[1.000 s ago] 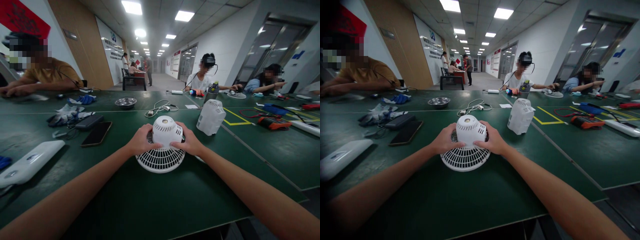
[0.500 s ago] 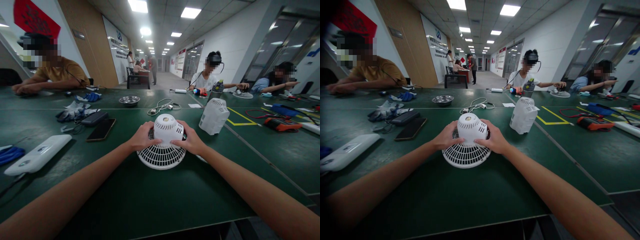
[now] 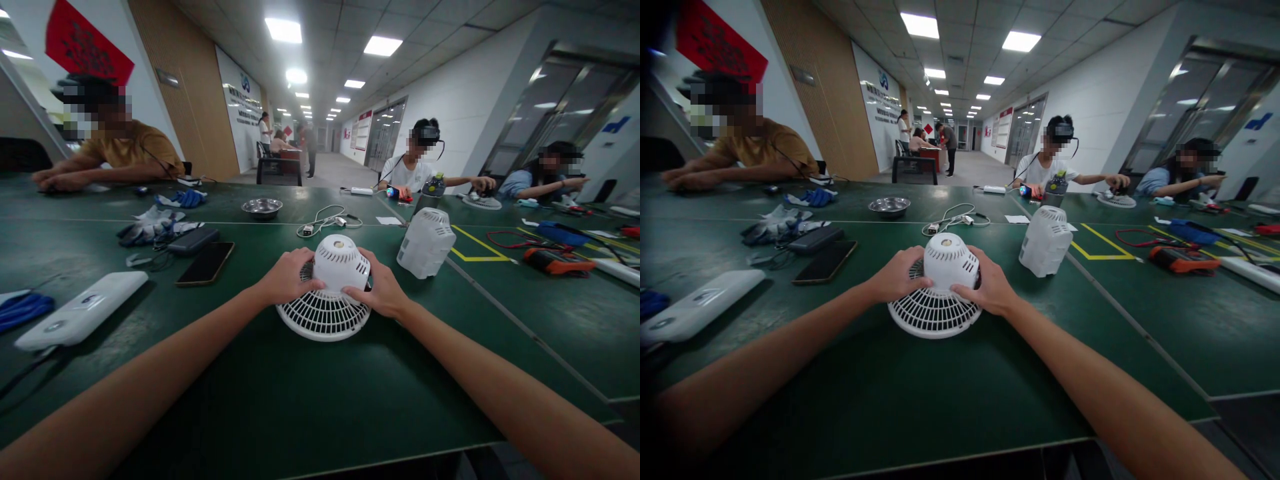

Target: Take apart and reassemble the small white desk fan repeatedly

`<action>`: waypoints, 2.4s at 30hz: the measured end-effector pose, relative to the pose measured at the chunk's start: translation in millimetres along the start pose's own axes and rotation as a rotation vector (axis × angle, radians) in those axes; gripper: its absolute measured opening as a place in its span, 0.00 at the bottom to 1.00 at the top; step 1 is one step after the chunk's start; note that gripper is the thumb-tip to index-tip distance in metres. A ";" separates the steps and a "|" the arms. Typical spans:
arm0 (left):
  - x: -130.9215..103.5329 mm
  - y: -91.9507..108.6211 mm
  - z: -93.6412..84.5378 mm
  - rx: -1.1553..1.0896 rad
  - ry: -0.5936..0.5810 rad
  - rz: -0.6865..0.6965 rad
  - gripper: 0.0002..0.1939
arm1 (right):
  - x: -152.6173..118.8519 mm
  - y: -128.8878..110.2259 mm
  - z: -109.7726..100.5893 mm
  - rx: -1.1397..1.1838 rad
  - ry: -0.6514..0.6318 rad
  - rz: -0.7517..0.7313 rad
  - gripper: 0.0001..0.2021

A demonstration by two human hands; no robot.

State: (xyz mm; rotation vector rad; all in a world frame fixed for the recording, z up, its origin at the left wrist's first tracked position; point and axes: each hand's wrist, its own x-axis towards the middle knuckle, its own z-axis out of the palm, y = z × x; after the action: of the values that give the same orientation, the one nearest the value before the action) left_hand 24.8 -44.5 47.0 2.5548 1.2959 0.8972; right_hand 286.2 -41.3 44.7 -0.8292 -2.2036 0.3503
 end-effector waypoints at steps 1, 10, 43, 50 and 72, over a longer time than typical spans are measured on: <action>0.7 0.7 -1.5 -0.019 0.015 -0.011 0.29 | -0.2 0.0 -1.0 -0.021 -0.004 -0.003 0.42; -6.8 24.2 -12.0 -0.257 -0.039 0.083 0.60 | 0.1 -14.5 -2.7 0.124 -0.188 0.022 0.44; -6.9 3.5 11.4 -0.169 0.156 -0.130 0.37 | 3.9 -10.2 -4.1 -0.076 -0.015 0.041 0.45; -9.3 -44.7 20.3 -0.253 0.203 -0.472 0.28 | 4.8 5.3 -7.3 0.023 -0.024 0.176 0.45; -9.9 -48.2 20.0 -0.317 0.125 -0.476 0.27 | 3.4 10.8 -5.0 0.132 -0.084 0.166 0.49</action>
State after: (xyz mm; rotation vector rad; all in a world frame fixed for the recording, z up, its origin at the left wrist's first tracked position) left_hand -1.6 -19.5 8.3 1.8648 1.5555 1.0621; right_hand 293.0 -31.0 44.8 -0.9422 -2.1671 0.6153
